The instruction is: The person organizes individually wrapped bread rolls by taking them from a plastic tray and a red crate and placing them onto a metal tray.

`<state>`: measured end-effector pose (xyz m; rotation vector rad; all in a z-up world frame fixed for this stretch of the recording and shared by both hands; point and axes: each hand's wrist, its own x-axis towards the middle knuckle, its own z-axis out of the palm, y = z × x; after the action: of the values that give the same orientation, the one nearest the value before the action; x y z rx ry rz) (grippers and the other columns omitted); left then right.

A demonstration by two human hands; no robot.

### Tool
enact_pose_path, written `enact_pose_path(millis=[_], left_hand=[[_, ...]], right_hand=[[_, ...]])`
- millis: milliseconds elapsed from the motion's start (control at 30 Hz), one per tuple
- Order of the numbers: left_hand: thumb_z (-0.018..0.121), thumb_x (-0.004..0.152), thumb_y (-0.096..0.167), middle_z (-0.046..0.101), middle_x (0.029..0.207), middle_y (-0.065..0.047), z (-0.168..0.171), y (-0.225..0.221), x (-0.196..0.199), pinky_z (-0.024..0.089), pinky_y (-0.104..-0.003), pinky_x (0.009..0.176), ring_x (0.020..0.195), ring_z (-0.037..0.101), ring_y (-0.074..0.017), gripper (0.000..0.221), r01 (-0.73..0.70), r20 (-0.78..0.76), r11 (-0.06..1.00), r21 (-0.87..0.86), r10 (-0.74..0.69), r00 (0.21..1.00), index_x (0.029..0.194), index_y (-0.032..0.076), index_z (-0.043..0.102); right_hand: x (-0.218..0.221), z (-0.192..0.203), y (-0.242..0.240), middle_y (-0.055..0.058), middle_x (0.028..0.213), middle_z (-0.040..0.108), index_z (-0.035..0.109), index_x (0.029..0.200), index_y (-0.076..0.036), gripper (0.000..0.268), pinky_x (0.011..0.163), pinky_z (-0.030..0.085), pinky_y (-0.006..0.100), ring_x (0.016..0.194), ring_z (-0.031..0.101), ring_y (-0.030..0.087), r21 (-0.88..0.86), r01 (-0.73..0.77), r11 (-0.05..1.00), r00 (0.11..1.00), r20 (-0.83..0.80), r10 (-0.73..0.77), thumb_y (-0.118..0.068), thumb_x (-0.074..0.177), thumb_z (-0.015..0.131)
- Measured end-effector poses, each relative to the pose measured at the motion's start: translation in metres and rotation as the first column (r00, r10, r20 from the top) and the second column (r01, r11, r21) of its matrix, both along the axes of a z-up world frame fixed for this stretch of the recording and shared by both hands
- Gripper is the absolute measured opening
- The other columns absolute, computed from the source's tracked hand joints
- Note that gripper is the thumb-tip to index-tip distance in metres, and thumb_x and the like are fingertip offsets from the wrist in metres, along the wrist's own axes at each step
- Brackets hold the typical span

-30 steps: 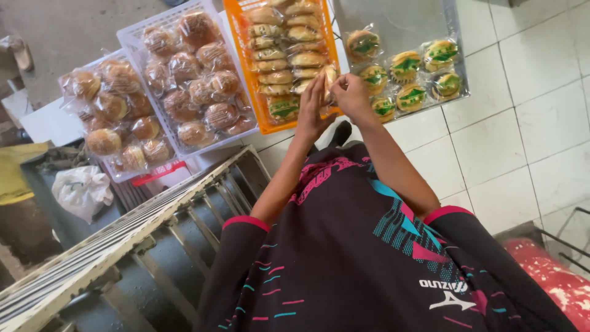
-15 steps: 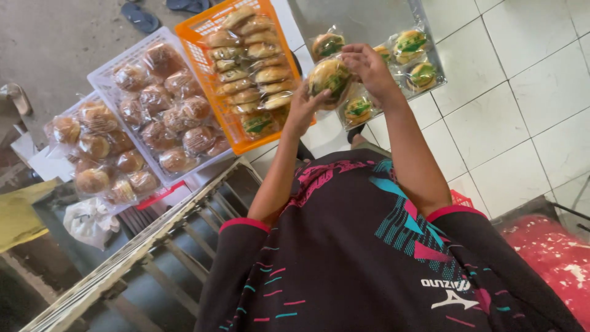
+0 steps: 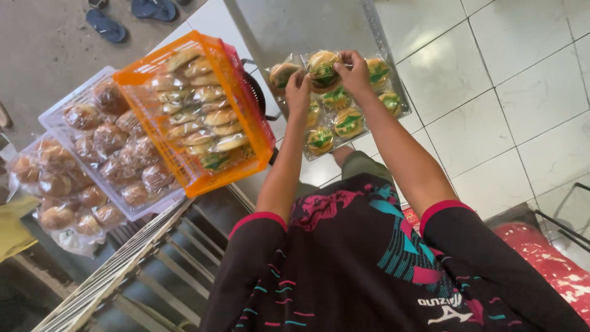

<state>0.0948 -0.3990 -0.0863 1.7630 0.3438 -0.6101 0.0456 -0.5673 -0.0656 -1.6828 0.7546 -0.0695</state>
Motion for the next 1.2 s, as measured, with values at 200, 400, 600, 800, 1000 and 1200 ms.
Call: enact_pose_path(millis=[200,400,600,800,1000,1200], left_hand=[[0.061,0.09,0.027,0.051,0.119,-0.016,-0.106,-0.043,0.006,0.052,-0.039,0.094,0.104,0.06,-0.0279,0.05,0.111,0.0,0.977,0.184,-0.113,0.994,0.133,0.002,0.064],[0.062,0.09,0.028,0.054,0.129,-0.021,-0.172,-0.057,-0.006,0.051,-0.041,0.096,0.108,0.062,-0.0321,0.066,0.057,0.072,0.951,0.303,-0.082,0.994,0.146,-0.002,0.047],[0.061,0.095,0.022,0.043,0.146,-0.025,-0.092,-0.078,0.006,0.052,-0.051,0.105,0.126,0.056,-0.0385,0.074,0.081,-0.094,0.945,0.317,-0.054,0.994,0.157,-0.001,0.027],[0.067,0.091,0.02,0.04,0.127,-0.021,-0.118,-0.072,-0.006,0.043,-0.047,0.097,0.116,0.042,-0.0348,0.033,0.033,0.183,0.928,0.372,-0.108,0.977,0.112,0.0,0.052],[0.078,0.086,0.027,0.052,0.126,-0.027,-0.107,-0.04,-0.029,0.044,-0.054,0.111,0.121,0.056,-0.0503,0.05,-0.076,0.401,0.934,0.349,-0.075,0.913,0.128,0.003,0.065],[0.072,0.095,0.017,0.059,0.122,-0.02,0.012,0.018,-0.056,0.06,-0.041,0.091,0.109,0.067,-0.0378,0.031,0.043,0.374,0.997,0.067,-0.065,0.925,0.124,0.007,0.069]], right_hand=[[0.026,-0.07,-0.04,0.008,0.114,0.073,0.068,0.124,-0.01,0.036,0.092,0.06,0.034,0.1,0.072,0.02,-0.072,-0.034,0.997,0.983,-0.181,0.02,-0.003,0.089,0.07],[0.034,-0.108,-0.052,0.009,0.128,0.072,0.066,0.132,-0.008,0.045,0.095,0.057,0.032,0.108,0.071,0.021,-0.031,-0.085,0.996,0.97,-0.23,0.076,-0.006,0.088,0.069],[0.044,-0.105,-0.052,0.009,0.137,0.067,0.061,0.14,-0.008,0.049,0.101,0.053,0.034,0.121,0.066,0.023,-0.013,-0.205,0.979,0.924,-0.332,0.19,-0.01,0.091,0.067],[0.043,-0.126,-0.049,0.01,0.132,0.064,0.063,0.136,-0.01,0.048,0.105,0.046,0.042,0.121,0.055,0.03,-0.214,-0.313,0.925,0.914,-0.331,0.233,-0.016,0.089,0.072],[0.02,-0.148,-0.05,0.011,0.112,0.066,0.07,0.125,-0.014,0.043,0.107,0.039,0.044,0.114,0.064,0.034,-0.342,-0.223,0.913,0.97,-0.172,0.172,-0.026,0.085,0.078],[0.008,-0.065,-0.014,0.007,0.085,0.059,0.073,0.103,-0.021,0.024,0.085,0.051,0.041,0.085,0.066,0.031,-0.418,-0.015,0.908,1.0,-0.002,0.016,-0.01,0.084,0.066]])
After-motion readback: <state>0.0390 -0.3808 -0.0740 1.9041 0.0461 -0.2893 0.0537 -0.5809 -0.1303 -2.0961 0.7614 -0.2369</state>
